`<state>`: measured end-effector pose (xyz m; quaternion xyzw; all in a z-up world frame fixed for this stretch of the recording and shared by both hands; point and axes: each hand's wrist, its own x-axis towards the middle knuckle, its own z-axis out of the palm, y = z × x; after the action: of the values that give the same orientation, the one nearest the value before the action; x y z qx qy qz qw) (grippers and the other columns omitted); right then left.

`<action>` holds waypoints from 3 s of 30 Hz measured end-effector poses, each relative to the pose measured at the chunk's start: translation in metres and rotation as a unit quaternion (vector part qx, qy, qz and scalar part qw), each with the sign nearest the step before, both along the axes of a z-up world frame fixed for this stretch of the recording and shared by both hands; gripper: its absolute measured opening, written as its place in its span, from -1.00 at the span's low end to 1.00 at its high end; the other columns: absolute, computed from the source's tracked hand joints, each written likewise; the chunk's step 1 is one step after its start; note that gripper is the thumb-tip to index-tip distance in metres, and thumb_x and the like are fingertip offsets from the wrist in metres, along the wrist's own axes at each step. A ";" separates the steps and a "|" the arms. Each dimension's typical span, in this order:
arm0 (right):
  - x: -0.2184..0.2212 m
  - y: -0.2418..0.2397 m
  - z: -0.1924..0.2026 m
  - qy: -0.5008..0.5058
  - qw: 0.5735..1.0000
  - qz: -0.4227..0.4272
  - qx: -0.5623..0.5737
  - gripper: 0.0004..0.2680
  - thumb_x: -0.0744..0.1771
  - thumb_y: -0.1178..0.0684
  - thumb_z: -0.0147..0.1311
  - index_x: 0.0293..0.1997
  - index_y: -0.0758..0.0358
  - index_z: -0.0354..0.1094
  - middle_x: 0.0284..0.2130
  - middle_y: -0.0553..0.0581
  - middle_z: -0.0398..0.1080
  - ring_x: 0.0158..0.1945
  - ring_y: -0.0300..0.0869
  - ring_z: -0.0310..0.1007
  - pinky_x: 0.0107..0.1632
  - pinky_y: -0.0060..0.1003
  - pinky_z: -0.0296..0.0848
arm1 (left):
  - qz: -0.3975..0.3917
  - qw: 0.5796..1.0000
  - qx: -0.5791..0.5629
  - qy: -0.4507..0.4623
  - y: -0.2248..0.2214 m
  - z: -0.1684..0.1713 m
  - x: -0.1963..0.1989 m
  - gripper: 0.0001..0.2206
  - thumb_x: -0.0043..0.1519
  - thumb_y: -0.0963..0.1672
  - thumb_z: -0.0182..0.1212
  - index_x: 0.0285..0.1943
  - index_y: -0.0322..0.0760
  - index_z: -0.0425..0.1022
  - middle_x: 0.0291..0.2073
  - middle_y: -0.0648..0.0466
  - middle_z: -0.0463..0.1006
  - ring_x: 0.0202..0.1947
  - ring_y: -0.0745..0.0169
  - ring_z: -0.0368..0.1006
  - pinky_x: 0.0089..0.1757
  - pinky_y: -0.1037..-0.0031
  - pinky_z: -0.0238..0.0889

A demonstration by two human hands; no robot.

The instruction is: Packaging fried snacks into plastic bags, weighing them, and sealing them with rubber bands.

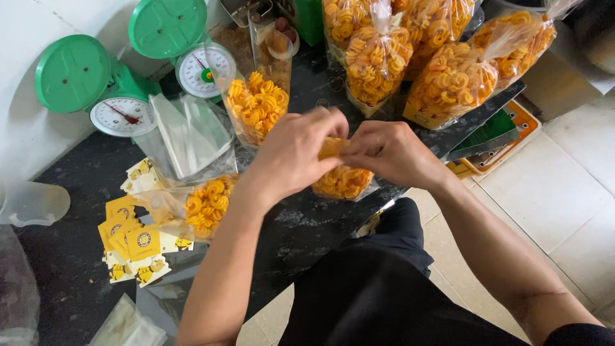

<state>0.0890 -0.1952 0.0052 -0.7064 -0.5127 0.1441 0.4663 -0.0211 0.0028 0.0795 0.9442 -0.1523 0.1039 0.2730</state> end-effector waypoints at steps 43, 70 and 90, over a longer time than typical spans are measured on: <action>-0.004 0.028 0.043 0.039 0.997 -0.053 -0.047 -0.86 0.25 0.04 0.37 -0.27 0.27 0.59 -0.45 0.02 0.55 -0.42 -0.37 0.48 -0.36 -0.43 0.44 | 0.183 0.925 -0.316 -0.105 -0.036 -0.090 -0.036 -0.51 0.13 -0.16 0.47 0.26 -0.37 0.49 0.19 -0.10 0.55 0.37 -0.05 0.32 0.37 0.00 0.00; 0.080 0.142 -0.195 0.006 0.914 -0.355 -0.195 -0.78 0.40 -0.04 0.09 0.12 0.19 0.38 -0.20 0.23 0.43 -0.17 0.13 0.49 -0.15 0.10 0.48 | 0.247 0.660 -0.680 -0.201 0.027 -0.097 -0.082 -0.83 0.32 -0.27 0.26 0.06 -0.51 0.61 0.04 -0.15 0.64 0.07 0.20 0.58 0.17 0.41 0.40; -0.012 0.048 0.067 0.041 0.998 0.051 -0.005 -0.60 0.34 0.17 0.20 0.35 0.28 0.20 -0.30 0.05 0.58 -0.27 -0.33 0.56 -0.24 -0.38 0.54 | 0.050 0.830 -0.555 0.018 0.017 -0.093 -0.049 -0.90 0.27 -0.28 0.33 -0.07 -0.41 0.68 0.24 -0.09 0.52 0.09 0.24 0.52 0.03 0.48 0.48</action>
<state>0.0765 -0.1475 0.0725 -0.6750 -0.5283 0.1988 0.4752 -0.0700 0.0199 -0.0136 0.6416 -0.0170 0.1673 0.7484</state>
